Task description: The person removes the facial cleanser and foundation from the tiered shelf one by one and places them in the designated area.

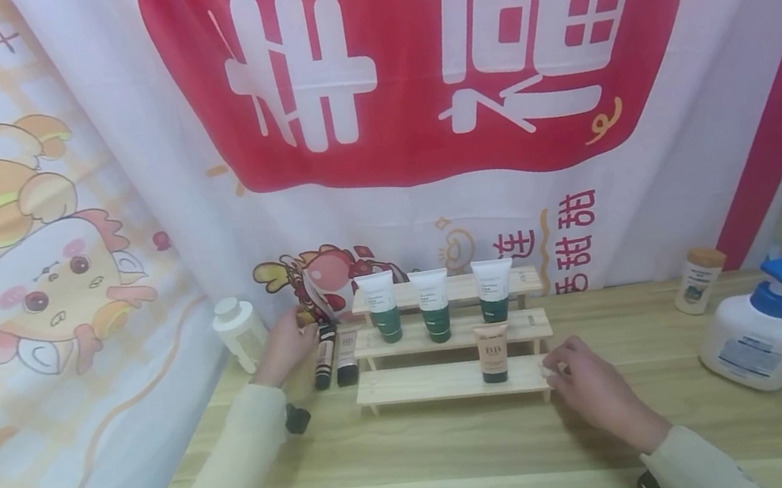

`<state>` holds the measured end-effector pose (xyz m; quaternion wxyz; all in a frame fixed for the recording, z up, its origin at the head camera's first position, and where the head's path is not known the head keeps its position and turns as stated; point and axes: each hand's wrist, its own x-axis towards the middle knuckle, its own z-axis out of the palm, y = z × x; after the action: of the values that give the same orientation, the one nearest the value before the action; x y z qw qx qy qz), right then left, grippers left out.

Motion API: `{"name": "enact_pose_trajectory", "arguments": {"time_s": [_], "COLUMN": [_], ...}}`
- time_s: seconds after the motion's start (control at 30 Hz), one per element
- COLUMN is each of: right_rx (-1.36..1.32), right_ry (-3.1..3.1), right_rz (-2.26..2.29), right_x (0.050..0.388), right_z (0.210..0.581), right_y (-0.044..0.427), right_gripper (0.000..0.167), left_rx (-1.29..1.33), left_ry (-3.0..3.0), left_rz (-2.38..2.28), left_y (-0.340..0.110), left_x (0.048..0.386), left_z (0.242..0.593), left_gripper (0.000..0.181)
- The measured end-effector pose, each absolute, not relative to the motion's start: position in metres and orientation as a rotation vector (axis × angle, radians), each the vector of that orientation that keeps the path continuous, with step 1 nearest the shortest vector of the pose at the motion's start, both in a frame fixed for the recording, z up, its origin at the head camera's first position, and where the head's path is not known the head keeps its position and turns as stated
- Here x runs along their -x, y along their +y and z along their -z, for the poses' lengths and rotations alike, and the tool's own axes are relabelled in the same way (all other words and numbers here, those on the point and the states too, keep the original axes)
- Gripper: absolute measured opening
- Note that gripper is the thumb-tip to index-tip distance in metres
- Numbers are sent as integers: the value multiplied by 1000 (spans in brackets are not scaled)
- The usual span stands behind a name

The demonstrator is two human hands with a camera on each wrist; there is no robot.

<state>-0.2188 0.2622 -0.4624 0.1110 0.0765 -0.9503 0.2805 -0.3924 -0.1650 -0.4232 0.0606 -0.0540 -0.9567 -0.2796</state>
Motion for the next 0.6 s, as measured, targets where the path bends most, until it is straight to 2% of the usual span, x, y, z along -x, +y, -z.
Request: {"name": "enact_pose_trajectory", "arguments": {"time_s": [0.33,0.6], "right_rx": [-221,-210], "right_ry": [-2789,-2807], "right_rz": [-839,-843], "right_x": [218,218], "right_z": [463,462], "right_y": [264,263], "right_gripper": [21,20], "left_rx": [453,726], "left_ry": [-2696,-2466], "left_rz": [842,820], "left_y": [-139,-119], "left_x": [335,307], "left_z": [373,359], "left_gripper": [39,33]}}
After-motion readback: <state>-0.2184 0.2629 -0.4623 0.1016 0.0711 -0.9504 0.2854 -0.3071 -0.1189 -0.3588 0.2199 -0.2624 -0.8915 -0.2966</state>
